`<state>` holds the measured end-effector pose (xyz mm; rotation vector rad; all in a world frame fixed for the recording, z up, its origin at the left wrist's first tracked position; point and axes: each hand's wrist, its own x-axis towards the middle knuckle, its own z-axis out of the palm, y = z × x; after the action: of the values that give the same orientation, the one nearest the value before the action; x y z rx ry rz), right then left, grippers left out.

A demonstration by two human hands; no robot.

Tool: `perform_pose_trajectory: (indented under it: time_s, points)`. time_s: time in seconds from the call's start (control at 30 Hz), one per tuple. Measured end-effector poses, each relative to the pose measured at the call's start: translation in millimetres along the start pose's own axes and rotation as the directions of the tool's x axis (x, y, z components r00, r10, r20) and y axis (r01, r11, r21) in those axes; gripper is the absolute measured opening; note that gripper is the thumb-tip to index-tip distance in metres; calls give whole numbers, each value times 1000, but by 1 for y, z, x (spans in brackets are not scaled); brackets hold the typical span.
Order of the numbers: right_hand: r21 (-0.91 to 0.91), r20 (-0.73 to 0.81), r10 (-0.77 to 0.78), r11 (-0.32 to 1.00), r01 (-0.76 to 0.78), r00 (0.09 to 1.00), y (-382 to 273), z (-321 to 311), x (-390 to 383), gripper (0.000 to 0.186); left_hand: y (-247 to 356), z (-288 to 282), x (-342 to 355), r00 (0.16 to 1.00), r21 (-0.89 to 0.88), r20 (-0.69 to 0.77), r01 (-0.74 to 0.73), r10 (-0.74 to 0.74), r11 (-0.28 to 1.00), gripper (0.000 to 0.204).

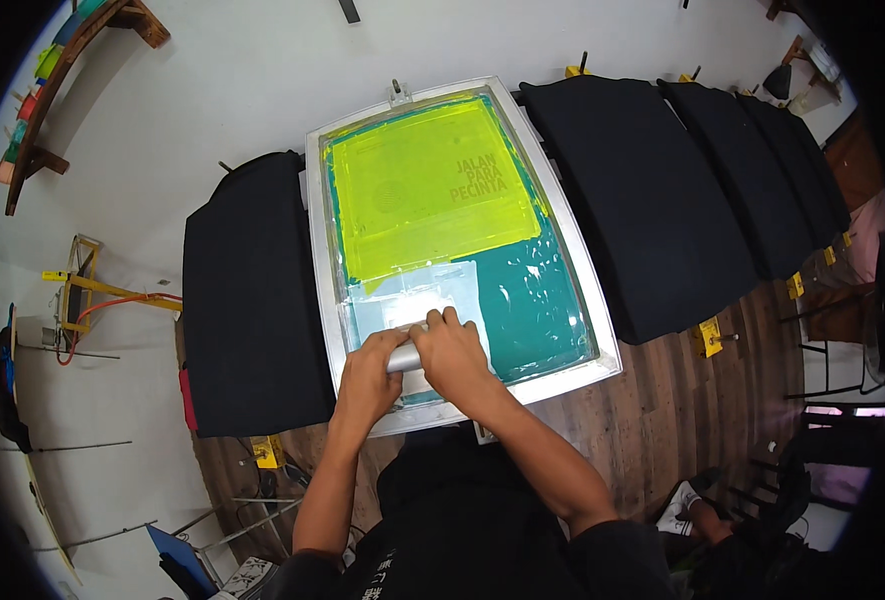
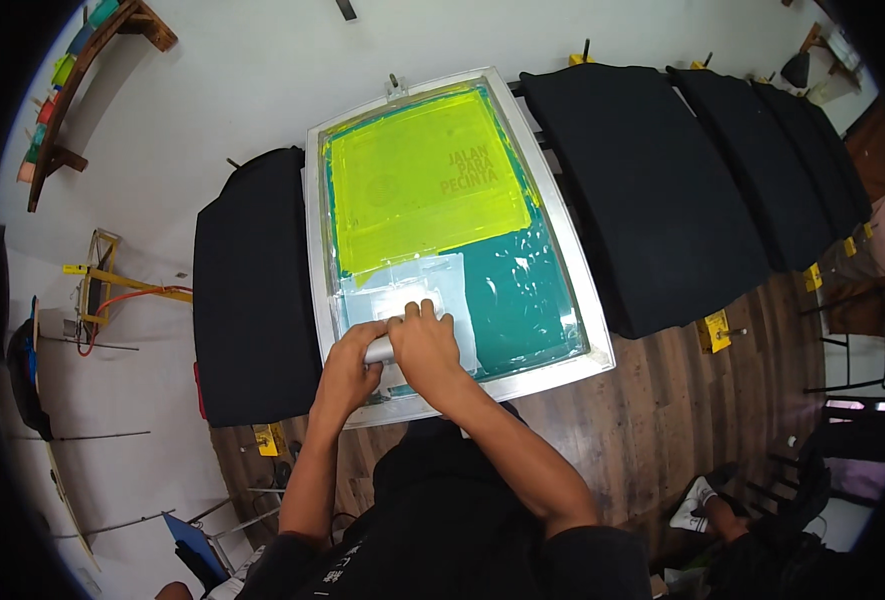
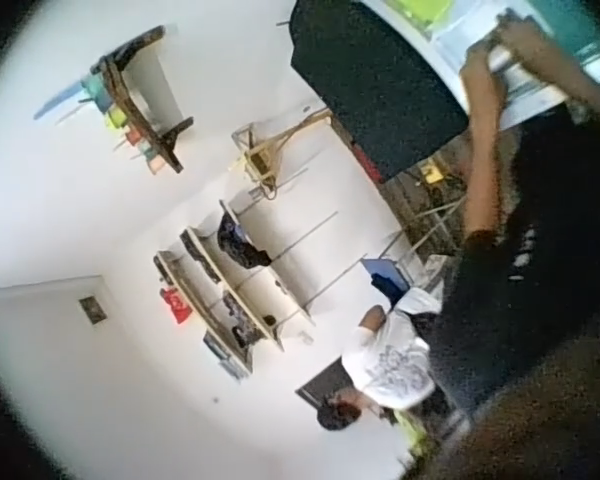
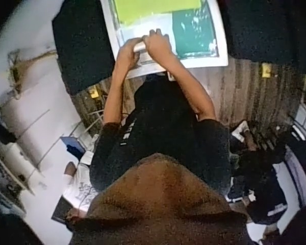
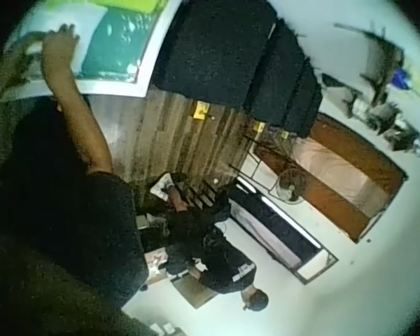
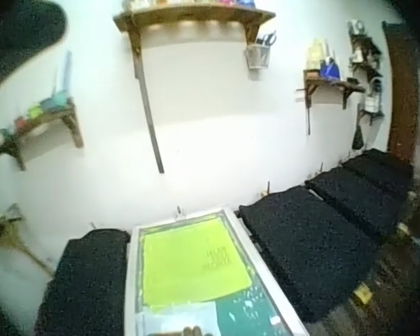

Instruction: The recorder is screen printing a design onto black t-shirts using a manual squeegee and a screen printing press.

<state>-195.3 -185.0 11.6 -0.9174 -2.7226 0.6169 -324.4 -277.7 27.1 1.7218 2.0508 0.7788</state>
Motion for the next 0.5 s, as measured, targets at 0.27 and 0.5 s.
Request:
perform_pose_trajectory:
  time_s: [0.27, 0.5]
  points:
    - [83, 105, -44, 996, 35, 994, -10, 11, -52, 25, 15, 9, -49, 980, 38, 126, 148, -152, 988, 60]
    - [104, 146, -69, 993, 55, 987, -7, -6, -35, 29, 24, -2, -46, 982, 24, 107, 153, -155, 988, 54]
